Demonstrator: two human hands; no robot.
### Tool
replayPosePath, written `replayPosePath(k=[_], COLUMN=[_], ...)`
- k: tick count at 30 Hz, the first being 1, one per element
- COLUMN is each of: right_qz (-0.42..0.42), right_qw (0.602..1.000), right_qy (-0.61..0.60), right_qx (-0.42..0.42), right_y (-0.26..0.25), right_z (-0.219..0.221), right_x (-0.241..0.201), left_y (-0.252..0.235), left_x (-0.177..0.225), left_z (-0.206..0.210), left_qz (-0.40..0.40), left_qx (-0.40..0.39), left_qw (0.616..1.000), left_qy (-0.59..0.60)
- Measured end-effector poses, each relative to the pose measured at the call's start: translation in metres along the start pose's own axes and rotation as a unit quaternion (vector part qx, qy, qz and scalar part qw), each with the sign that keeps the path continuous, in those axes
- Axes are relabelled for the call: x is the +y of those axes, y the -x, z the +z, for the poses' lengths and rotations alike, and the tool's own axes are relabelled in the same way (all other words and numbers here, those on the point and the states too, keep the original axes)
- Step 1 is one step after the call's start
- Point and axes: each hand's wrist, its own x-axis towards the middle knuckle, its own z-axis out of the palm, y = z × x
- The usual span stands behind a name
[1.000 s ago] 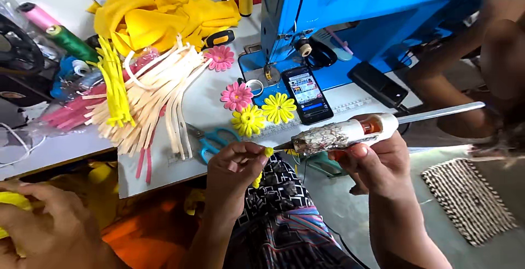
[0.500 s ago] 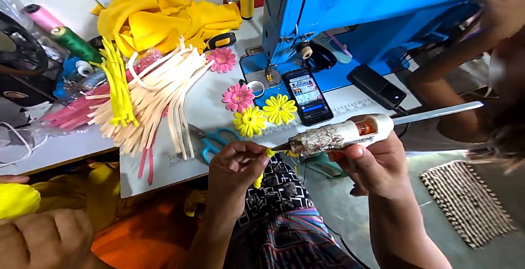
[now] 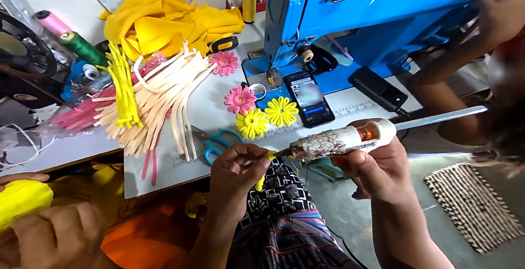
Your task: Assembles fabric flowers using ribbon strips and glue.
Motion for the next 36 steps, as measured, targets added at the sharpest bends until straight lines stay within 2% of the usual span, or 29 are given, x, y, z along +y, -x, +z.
replayPosePath(k=[9,21,27,30,32,34,36], right_qz=[-0.003,-0.02,-0.025,-0.027,-0.01,0.035,0.123], right_qw=[1.0,1.0,1.0,0.997,0.984,0.955,0.915], right_qy=[-0.002,0.014,0.005,0.051,0.136,0.227,0.287], right_qx=[0.006,0.018,0.015,0.054,0.111,0.19,0.258], right_y=[-0.001,0.001,0.001,0.003,0.007,0.009,0.007], right_z=[0.003,-0.003,-0.002,-0.015,-0.034,-0.054,-0.068], right_x=[0.001,0.0,0.005,0.011,0.015,0.025,0.037], left_y=[-0.001,0.0,-0.002,0.0,0.0,-0.001,-0.002], left_x=[-0.001,0.0,0.003,0.003,0.005,0.008,0.007], left_z=[-0.001,-0.002,-0.001,-0.007,-0.009,-0.008,-0.004], left_qz=[0.003,-0.03,-0.096,-0.098,-0.079,-0.064,-0.063], left_qx=[-0.006,0.009,-0.032,-0.059,-0.048,-0.024,-0.014], left_qw=[1.0,0.998,0.985,0.981,0.986,0.99,0.99], left_qy=[0.022,0.06,0.14,0.159,0.139,0.125,0.126])
